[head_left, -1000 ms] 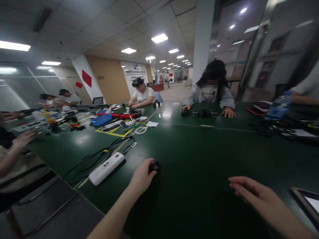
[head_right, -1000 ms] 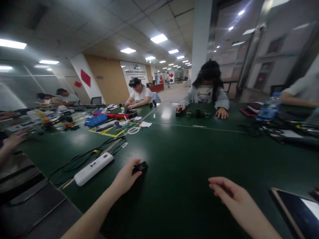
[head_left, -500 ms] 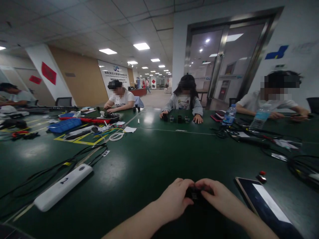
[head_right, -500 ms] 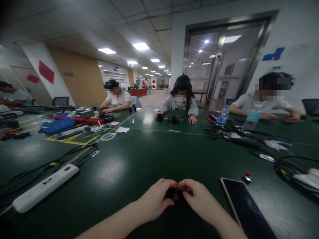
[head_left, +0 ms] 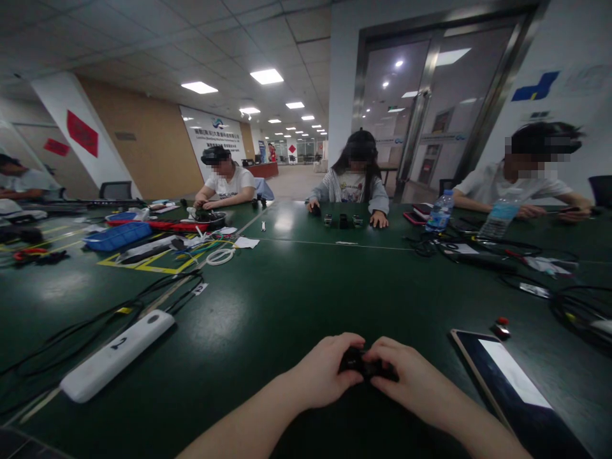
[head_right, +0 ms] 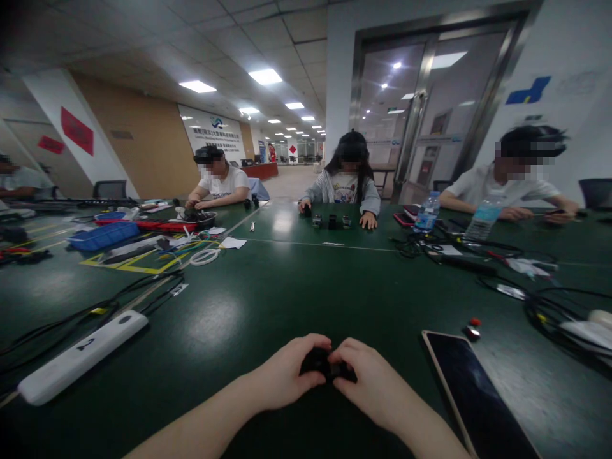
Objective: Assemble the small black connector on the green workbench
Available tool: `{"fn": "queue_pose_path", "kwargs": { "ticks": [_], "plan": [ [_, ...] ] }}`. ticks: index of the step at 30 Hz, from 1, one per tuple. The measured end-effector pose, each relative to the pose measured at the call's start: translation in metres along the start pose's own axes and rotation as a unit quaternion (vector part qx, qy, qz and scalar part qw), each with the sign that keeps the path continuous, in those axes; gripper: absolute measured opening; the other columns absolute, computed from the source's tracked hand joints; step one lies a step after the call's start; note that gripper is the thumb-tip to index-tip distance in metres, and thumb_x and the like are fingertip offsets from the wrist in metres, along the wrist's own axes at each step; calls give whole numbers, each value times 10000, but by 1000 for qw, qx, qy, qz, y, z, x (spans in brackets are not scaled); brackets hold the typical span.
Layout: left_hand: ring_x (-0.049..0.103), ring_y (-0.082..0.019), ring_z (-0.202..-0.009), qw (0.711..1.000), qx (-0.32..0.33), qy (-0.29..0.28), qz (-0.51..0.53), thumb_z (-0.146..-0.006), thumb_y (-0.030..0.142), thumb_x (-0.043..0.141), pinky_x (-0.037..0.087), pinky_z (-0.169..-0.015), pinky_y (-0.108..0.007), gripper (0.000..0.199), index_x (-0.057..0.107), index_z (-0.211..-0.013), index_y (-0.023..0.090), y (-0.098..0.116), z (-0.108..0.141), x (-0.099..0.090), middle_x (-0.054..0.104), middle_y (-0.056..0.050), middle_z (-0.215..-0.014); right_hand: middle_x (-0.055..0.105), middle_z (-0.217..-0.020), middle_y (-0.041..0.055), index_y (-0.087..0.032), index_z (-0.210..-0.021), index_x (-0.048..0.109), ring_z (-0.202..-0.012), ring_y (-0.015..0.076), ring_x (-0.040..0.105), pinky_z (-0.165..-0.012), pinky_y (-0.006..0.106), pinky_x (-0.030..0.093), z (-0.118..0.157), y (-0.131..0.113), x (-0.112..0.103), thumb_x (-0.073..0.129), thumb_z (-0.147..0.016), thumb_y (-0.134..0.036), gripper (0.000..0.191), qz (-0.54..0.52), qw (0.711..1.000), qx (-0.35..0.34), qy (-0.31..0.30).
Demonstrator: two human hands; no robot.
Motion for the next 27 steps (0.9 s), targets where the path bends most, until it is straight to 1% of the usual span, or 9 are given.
{"fn": "queue_pose_path", "kwargs": {
  "ticks": [4, 8, 10, 12, 14, 16, 20, 24, 27],
  "plan": [
    [481, -218, -1107, 1000, 1, -1, -7, -750, 210, 617, 378, -954, -389, 466, 475, -1188, 283, -1, -1, -1, 547, -29, -1177, 490, -914, -32, -208, -914, 639, -756, 159, 502, -620, 181, 422, -1, -3, 0, 593, -787, 51, 292, -11, 1000, -2, -1],
    [505, -220, -1085, 1000, -6, -8, 6, -753, 201, 613, 393, -941, -396, 511, 432, -1224, 282, -4, -2, 0, 554, -38, -1166, 517, -927, 26, -161, -975, 603, -811, 216, 512, -685, 263, 463, -3, 3, -10, 514, -806, -229, 203, -133, 988, 16, 70],
    [511, -221, -1083, 1000, -14, -13, 20, -755, 197, 611, 399, -936, -405, 543, 401, -1247, 293, -5, -1, -1, 545, -39, -1181, 523, -962, 54, -146, -1042, 572, -875, 258, 502, -704, 293, 487, -2, 12, -19, 553, -779, -384, 355, -236, 957, 63, 156],
    [504, -221, -1097, 999, -16, -18, 34, -758, 191, 608, 398, -940, -414, 569, 374, -1265, 307, -5, 1, -1, 534, -36, -1200, 516, -1004, 72, -149, -1061, 551, -922, 293, 486, -648, 287, 515, -1, 25, -27, 656, -704, -457, 484, -341, 899, 124, 246],
    [495, -223, -1110, 999, -18, -21, 41, -757, 188, 610, 394, -946, -417, 579, 366, -1268, 311, -3, 2, -3, 529, -33, -1207, 514, -1011, 82, -160, -1015, 551, -944, 317, 477, -571, 271, 528, 1, 36, -33, 722, -652, -451, 495, -413, 841, 169, 306],
    [486, -228, -1122, 998, -25, -25, 45, -755, 191, 611, 396, -945, -419, 585, 360, -1269, 314, -1, 2, -5, 520, -33, -1218, 519, -991, 89, -166, -957, 553, -961, 331, 468, -531, 267, 531, 2, 45, -36, 737, -649, -435, 449, -439, 812, 193, 332],
    [464, -240, -1135, 998, -32, -36, 28, -764, 197, 597, 384, -947, -438, 576, 355, -1273, 315, 2, 3, -10, 515, -32, -1218, 522, -975, 88, -167, -926, 541, -965, 318, 468, -499, 236, 524, 2, 53, -36, 723, -669, -405, 395, -443, 796, 214, 353],
    [436, -232, -1144, 1000, -18, -14, -1, -759, 202, 599, 349, -977, -433, 530, 400, -1244, 281, 3, 3, -11, 507, -37, -1208, 525, -975, 85, -150, -955, 548, -958, 295, 472, -495, 189, 506, 0, 48, -32, 720, -597, -380, 459, -448, 790, 225, 353],
    [465, -211, -1099, 1000, -6, -8, -5, -764, 188, 583, 365, -965, -402, 494, 421, -1225, 261, 3, 3, -10, 516, -46, -1175, 513, -1030, 83, -128, -1034, 560, -960, 275, 472, -568, 187, 506, -2, 37, -26, 737, -562, -414, 580, -441, 817, 211, 306]
  ]
}}
Point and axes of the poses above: each hand's wrist, its own z-axis away from the middle knuckle, its own x-axis out of the palm, y = z × x, the point moved 1 cm from there along -z, towards the middle knuckle
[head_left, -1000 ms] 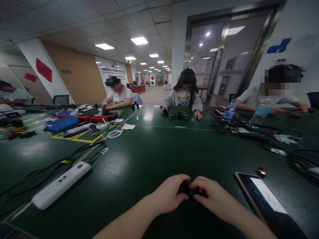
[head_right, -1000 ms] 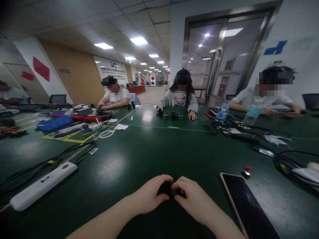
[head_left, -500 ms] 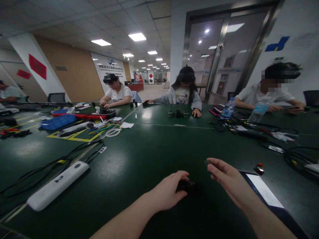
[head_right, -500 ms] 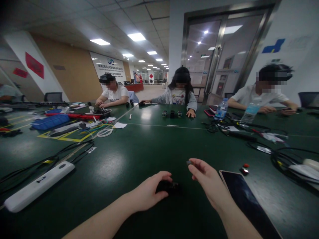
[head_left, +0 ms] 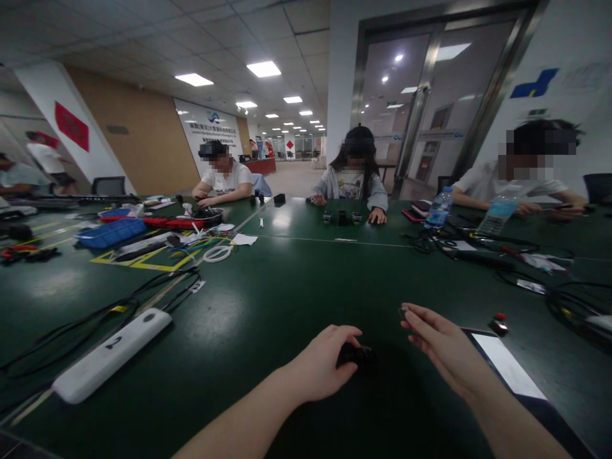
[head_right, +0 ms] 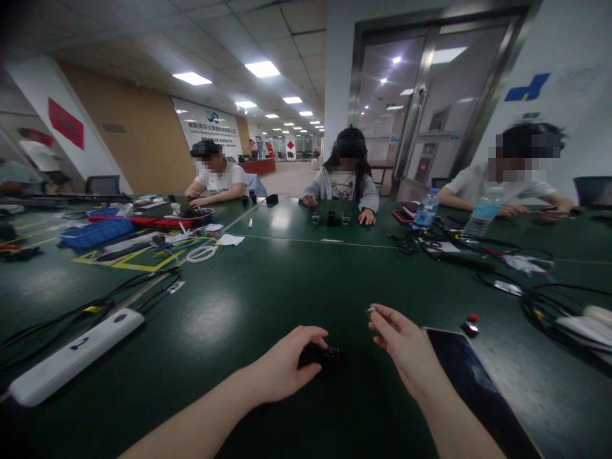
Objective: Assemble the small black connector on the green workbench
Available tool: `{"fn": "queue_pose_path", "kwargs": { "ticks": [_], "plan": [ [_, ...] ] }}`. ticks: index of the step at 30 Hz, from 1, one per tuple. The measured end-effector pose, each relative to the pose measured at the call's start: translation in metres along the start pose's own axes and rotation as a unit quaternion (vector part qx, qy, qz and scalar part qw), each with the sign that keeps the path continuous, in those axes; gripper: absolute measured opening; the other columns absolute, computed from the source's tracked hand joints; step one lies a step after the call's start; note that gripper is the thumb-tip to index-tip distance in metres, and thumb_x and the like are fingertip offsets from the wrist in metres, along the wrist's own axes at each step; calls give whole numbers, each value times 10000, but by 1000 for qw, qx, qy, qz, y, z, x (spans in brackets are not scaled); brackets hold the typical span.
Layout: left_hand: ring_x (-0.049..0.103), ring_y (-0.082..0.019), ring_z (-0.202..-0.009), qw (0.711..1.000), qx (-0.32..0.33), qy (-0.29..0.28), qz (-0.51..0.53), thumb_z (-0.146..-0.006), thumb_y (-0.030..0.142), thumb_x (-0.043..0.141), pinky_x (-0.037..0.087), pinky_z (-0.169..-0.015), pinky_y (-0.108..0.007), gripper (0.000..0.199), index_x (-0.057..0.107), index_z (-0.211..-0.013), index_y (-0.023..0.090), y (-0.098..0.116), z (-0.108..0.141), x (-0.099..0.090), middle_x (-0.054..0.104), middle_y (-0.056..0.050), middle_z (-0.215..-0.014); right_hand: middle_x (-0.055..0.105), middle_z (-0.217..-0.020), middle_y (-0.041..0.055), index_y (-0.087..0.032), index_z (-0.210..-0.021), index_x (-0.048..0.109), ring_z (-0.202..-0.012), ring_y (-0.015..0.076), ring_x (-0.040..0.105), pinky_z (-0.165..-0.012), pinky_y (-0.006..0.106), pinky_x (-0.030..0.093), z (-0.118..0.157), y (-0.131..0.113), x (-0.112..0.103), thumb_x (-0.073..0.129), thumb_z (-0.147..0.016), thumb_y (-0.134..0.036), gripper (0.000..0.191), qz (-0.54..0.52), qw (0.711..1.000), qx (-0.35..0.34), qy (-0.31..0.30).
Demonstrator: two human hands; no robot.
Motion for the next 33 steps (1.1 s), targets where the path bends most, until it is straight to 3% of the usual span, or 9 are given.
{"fn": "queue_pose_path", "kwargs": {
  "ticks": [2, 5, 8, 12, 17, 20, 26, 33],
  "plan": [
    [480, -206, -1072, 1000, 3, 1, -2, -763, 176, 576, 374, -951, -393, 487, 428, -1220, 259, -1, 0, 1, 531, -45, -1141, 498, -1062, 79, -120, -1099, 545, -962, 262, 472, -641, 212, 499, 6, 0, 9, 725, -608, -470, 629, 53, 995, -12, -79],
    [494, -205, -1044, 1000, -9, -1, 0, -761, 185, 584, 393, -922, -389, 490, 433, -1217, 277, -2, -1, 1, 525, -40, -1134, 515, -1012, 79, -106, -1142, 518, -914, 255, 493, -683, 258, 476, 15, 2, 21, 623, -707, -522, 611, 143, 967, -20, -211],
    [499, -201, -1022, 1000, -8, 2, 11, -763, 185, 582, 405, -900, -377, 447, 466, -1187, 268, -1, -1, 0, 514, -45, -1130, 532, -949, 77, -104, -1087, 522, -848, 252, 512, -663, 276, 456, 20, 6, 30, 546, -740, -518, 541, 187, 942, -24, -276],
    [498, -178, -984, 999, 23, -5, 44, -762, 163, 578, 421, -858, -325, 402, 497, -1145, 253, 5, -4, 2, 496, -41, -1139, 519, -980, 82, -112, -1028, 518, -857, 254, 506, -654, 276, 446, 20, 11, 34, 529, -765, -495, 464, 186, 936, -42, -296],
    [526, -145, -824, 993, -40, 26, 106, -866, 225, 422, 449, -715, -290, 225, 537, -1059, 227, -1, -15, 16, 550, -28, -968, 509, -983, 79, -122, -997, 511, -839, 249, 512, -643, 273, 458, 18, 20, 32, 550, -797, -446, 383, 169, 935, -57, -307],
    [527, -146, -771, 991, -63, 43, 112, -819, 308, 524, 445, -674, -280, 225, 565, -1017, 210, -6, -21, 25, 565, -23, -925, 510, -979, 75, -125, -1055, 480, -852, 242, 509, -633, 261, 460, 16, 27, 30, 566, -802, -395, 380, 149, 938, -78, -304],
    [543, -160, -806, 990, -82, 40, 106, -701, 292, 666, 431, -682, -274, 286, 596, -962, 198, -11, -23, 29, 586, -24, -968, 531, -894, 72, -130, -960, 485, -807, 239, 516, -609, 240, 440, 13, 26, 32, 595, -755, -382, 343, 151, 938, -78, -304],
    [551, -161, -845, 988, -81, 16, 133, -781, 285, 577, 433, -719, -293, 258, 570, -1022, 193, -9, -18, 26, 601, -38, -975, 541, -872, 84, -107, -993, 505, -765, 227, 508, -596, 216, 409, 8, 30, 28, 636, -816, -405, 371, 111, 926, -60, -355]
  ]
}}
Point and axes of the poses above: each hand's wrist, its own z-axis away from the middle knuckle, its own x-axis out of the palm, y = z × x, the point moved 1 cm from there along -z, towards the middle knuckle
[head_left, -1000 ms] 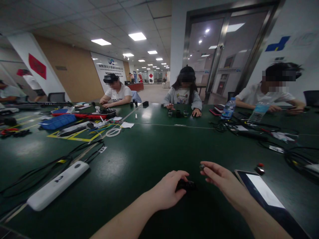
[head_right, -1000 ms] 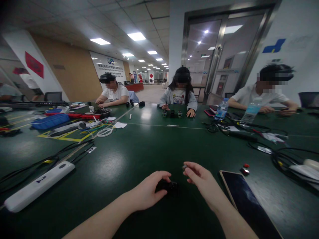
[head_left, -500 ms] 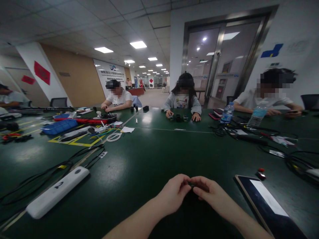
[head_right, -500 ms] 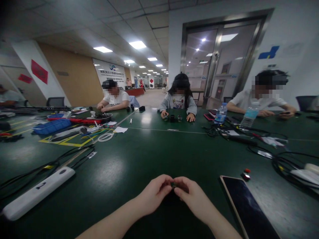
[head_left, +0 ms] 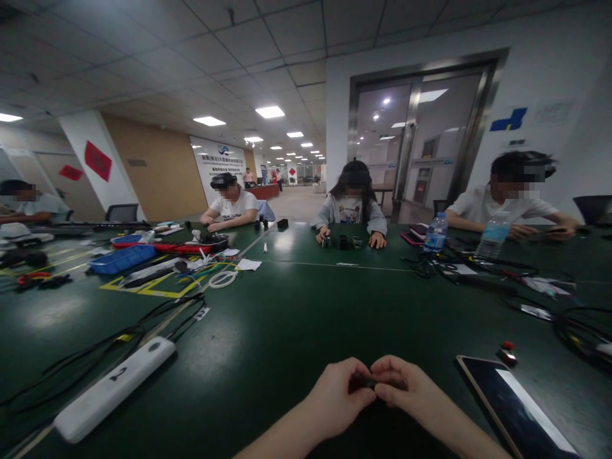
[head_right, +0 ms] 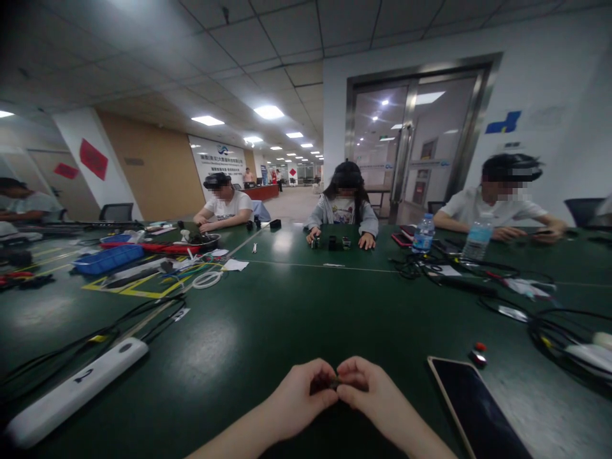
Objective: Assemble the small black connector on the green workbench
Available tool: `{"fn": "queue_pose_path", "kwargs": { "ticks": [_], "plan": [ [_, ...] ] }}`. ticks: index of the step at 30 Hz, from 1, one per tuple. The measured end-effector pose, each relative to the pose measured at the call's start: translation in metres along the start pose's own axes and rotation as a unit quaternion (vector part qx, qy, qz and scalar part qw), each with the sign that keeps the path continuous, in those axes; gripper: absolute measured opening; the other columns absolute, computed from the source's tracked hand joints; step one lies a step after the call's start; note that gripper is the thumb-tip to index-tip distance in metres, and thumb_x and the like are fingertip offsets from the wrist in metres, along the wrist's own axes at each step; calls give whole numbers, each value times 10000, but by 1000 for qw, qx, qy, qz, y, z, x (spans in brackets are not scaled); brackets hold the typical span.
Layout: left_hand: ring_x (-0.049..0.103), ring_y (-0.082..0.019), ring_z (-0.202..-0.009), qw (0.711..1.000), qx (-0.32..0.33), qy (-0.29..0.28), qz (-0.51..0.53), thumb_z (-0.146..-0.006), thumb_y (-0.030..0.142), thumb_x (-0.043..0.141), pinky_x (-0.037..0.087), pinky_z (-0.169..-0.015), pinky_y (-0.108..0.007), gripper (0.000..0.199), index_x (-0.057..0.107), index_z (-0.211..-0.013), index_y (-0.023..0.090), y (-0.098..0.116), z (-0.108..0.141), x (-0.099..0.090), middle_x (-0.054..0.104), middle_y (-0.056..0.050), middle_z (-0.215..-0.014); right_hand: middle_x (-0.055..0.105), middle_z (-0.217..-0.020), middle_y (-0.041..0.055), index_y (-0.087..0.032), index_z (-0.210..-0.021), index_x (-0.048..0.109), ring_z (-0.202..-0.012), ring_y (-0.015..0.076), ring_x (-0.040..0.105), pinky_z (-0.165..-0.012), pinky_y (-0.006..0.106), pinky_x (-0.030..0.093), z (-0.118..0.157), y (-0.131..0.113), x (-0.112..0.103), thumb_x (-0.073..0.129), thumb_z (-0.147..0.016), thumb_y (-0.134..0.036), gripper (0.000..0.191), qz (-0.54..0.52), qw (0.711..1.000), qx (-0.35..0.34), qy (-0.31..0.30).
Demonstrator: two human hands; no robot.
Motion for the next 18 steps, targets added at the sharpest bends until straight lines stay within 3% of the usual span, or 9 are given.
{"fn": "queue_pose_path", "kwargs": {
  "ticks": [7, 12, 15, 18],
  "plan": [
    [554, -173, -834, 1000, -24, -2, 6, -765, 349, 591, 433, -722, -308, 296, 577, -998, 167, 0, -2, -1, 610, -52, -953, 549, -862, 72, -112, -980, 513, -788, 229, 520, -613, 222, 414, 0, -3, 1, 614, -819, -402, 347, 9, 1000, -10, -8],
    [564, -177, -811, 1000, -19, -6, -18, -753, 316, 595, 431, -692, -299, 253, 587, -971, 190, -5, -2, -4, 623, -39, -921, 538, -929, 104, -127, -952, 502, -846, 258, 505, -607, 240, 422, -1, -14, 1, 581, -750, -499, 430, 32, 999, 10, 36],
    [572, -171, -783, 999, -18, 10, -40, -735, 286, 601, 423, -654, -272, 213, 593, -929, 199, -6, 5, -19, 633, -22, -870, 538, -942, 102, -141, -948, 502, -875, 269, 495, -626, 252, 424, -1, -13, -5, 563, -699, -554, 486, 47, 996, 39, 64],
    [575, -167, -780, 997, -46, 17, -54, -733, 265, 589, 418, -642, -256, 197, 585, -918, 200, -11, 18, -49, 630, -14, -856, 537, -940, 88, -157, -968, 511, -875, 271, 490, -659, 265, 429, -2, -5, -13, 566, -673, -602, 537, 53, 994, 70, 67]
  ]
}}
Point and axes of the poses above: each hand's wrist, its own z-axis away from the middle knuckle, its own x-axis out of the palm, y = z × x, the point moved 1 cm from there along -z, towards the middle knuckle
